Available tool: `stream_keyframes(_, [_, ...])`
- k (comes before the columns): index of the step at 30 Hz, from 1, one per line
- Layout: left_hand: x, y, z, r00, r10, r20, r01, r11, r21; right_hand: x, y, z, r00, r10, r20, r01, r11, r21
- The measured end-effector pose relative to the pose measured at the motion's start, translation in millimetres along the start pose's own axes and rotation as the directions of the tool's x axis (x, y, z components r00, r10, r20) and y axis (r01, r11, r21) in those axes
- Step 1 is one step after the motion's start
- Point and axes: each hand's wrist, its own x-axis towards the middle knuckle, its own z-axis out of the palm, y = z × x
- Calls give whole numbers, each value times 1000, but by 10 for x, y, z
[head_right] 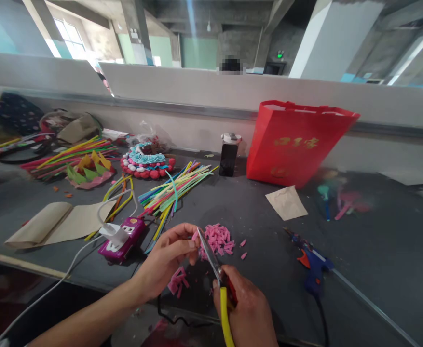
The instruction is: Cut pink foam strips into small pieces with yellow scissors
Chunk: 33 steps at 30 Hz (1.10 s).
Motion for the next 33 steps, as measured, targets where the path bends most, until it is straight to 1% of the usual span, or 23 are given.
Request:
stream_keyframes(5, [-22,32,12,1000,10,10,-9,999,-35,17,19,0,1000,16,7,-16,999,-31])
stream_keyframes(9, [1,19,9,998,6,-61,-6,1000,-2,3,25,14,999,7,36,-5,998,-56])
stream_keyframes(11, [32,2,-19,996,29,-90,-25,998,52,-6,19,10,999,20,37,-18,998,-59])
stream_keyframes(13, [73,-24,-69,992,72,-107,-57,989,138,-3,17,-7,998,64,28,-63,997,-45])
stream_keyframes(15, [117,-57,-135,988,116,-98,-84,955,285,12,27,-35,992,128,22,-128,992,-19])
stream_keyframes(16, [136,-74,-170,988,139,-72,-101,916,389,23,38,-50,987,157,22,-157,988,-5])
stream_keyframes(17, [154,-89,-203,985,168,-29,-130,853,506,36,50,-63,983,181,24,-181,983,7])
stream_keyframes(19, [181,-108,-261,970,225,91,-221,670,709,61,77,-83,978,204,28,-205,978,23])
stream_keyframes(20, [192,-107,-285,958,243,149,-267,579,771,73,87,-89,978,208,31,-209,977,31])
stream_keyframes(21, [202,-97,-304,948,253,195,-302,509,806,83,93,-93,977,211,30,-212,977,40])
stream_keyframes(22, [211,-75,-321,940,254,226,-323,459,827,92,94,-96,976,216,26,-217,975,51])
stream_keyframes(24, [222,7,-351,937,251,244,-328,391,860,106,84,-103,971,238,14,-239,968,75])
stream_keyframes(26, [217,129,-383,944,224,243,-306,313,899,115,67,-110,964,266,14,-266,959,98])
stream_keyframes(27, [206,195,-400,950,184,252,-295,271,916,119,60,-114,961,277,19,-277,955,104])
stream_keyframes(29, [170,306,-438,954,31,299,-299,180,937,123,51,-120,957,290,28,-292,951,107])
stream_keyframes(31, [122,361,-474,928,-151,341,-329,99,939,124,51,-122,955,294,29,-295,950,100])
stream_keyframes(32, [99,363,-487,908,-220,355,-350,66,935,123,53,-121,956,293,31,-295,951,96])
stream_keyframes(33, [79,351,-496,891,-266,367,-371,38,928,123,56,-119,956,290,37,-292,951,97])
